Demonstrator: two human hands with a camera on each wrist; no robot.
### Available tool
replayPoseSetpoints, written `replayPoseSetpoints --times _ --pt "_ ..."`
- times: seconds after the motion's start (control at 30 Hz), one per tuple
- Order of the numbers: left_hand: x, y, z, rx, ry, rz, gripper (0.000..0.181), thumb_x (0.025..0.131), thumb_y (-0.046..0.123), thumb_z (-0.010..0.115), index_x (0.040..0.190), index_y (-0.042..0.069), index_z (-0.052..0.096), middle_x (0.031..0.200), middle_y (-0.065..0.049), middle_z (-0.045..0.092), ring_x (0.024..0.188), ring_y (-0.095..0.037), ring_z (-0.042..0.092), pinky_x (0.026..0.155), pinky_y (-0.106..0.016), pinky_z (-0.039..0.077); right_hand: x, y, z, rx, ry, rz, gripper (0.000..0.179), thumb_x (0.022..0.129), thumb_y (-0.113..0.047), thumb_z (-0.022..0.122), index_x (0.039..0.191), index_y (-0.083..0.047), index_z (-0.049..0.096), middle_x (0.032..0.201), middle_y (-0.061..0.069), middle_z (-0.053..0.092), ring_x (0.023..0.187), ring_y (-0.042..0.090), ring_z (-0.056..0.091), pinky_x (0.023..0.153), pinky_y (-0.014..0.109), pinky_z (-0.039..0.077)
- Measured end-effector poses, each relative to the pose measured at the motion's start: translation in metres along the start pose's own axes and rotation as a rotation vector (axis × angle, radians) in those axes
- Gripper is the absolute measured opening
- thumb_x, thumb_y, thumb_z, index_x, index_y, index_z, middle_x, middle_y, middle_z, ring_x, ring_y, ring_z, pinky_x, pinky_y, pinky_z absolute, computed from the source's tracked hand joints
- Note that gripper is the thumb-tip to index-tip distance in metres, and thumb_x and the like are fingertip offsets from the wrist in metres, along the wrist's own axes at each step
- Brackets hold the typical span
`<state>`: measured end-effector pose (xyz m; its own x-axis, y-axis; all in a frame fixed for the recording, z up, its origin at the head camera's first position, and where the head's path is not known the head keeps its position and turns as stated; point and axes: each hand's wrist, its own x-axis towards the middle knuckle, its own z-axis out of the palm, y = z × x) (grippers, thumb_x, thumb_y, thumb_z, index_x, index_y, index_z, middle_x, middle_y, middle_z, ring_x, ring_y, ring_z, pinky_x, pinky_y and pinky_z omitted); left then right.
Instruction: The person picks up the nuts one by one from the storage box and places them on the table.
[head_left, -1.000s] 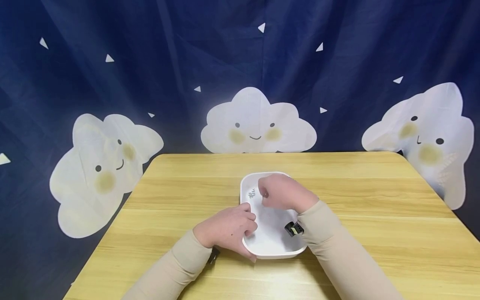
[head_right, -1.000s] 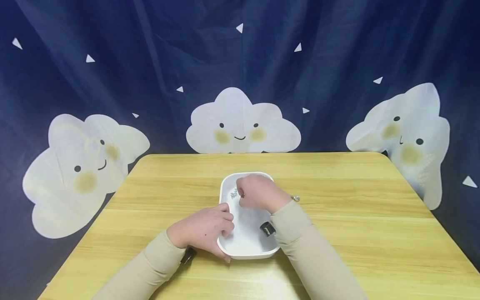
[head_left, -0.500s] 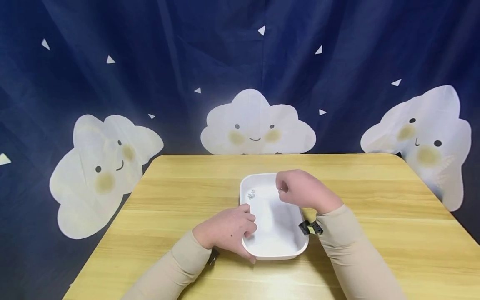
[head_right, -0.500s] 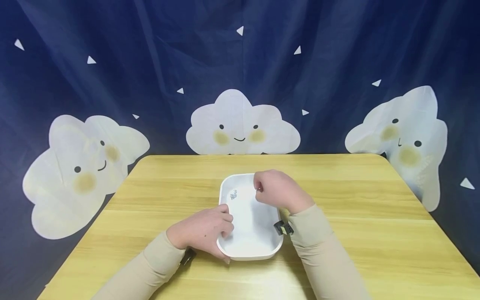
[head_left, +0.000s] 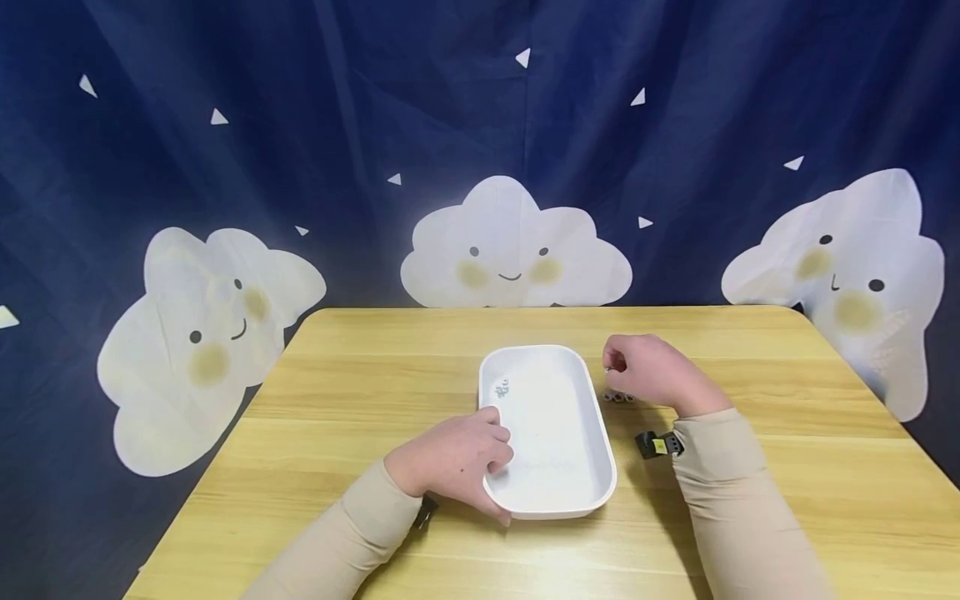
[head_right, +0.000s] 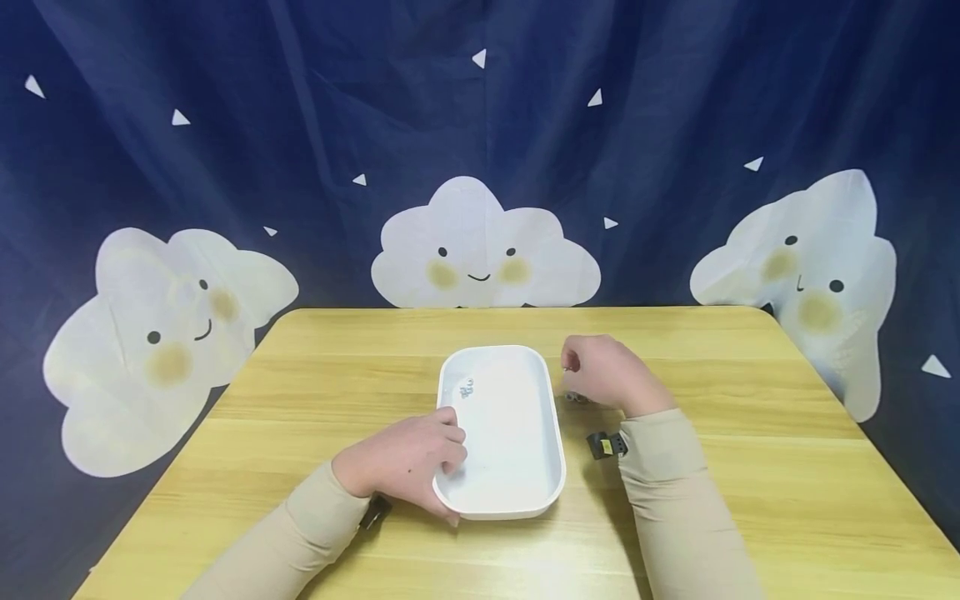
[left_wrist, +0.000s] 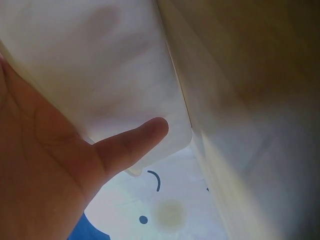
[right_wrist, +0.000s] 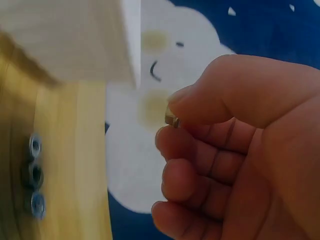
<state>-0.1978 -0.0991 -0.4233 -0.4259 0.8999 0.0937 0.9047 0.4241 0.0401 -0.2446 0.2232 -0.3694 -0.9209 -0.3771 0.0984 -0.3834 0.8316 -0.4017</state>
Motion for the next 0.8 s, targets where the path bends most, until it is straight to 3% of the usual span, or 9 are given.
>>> replayPoseSetpoints --times 0.4,0.8 --pt "-0.001 0.0 -0.003 -0.006 -0.005 0.003 0.066 0.063 0.076 0.078 0.065 0.023 0.039 0.07 0.015 0.034 0.078 -0.009 0.035 0.06 -0.017 0.029 -0.003 0.036 0.006 0.001 -0.105 0.073 0.004 0.082 -0.012 0.064 0.084 -0.012 0.061 0.076 -0.001 0.056 0.074 0.02 0.053 0.071 0.038 0.042" --pt "0.0 0.0 0.0 -0.006 0.008 0.005 0.066 0.061 0.077 0.078 0.065 0.023 0.039 0.069 0.015 0.035 0.077 -0.009 0.035 0.058 -0.016 0.029 -0.011 0.054 0.017 0.054 -0.205 0.144 0.009 0.08 -0.006 0.062 0.086 -0.012 0.063 0.085 0.001 0.061 0.081 0.022 0.055 0.074 0.039 0.043"
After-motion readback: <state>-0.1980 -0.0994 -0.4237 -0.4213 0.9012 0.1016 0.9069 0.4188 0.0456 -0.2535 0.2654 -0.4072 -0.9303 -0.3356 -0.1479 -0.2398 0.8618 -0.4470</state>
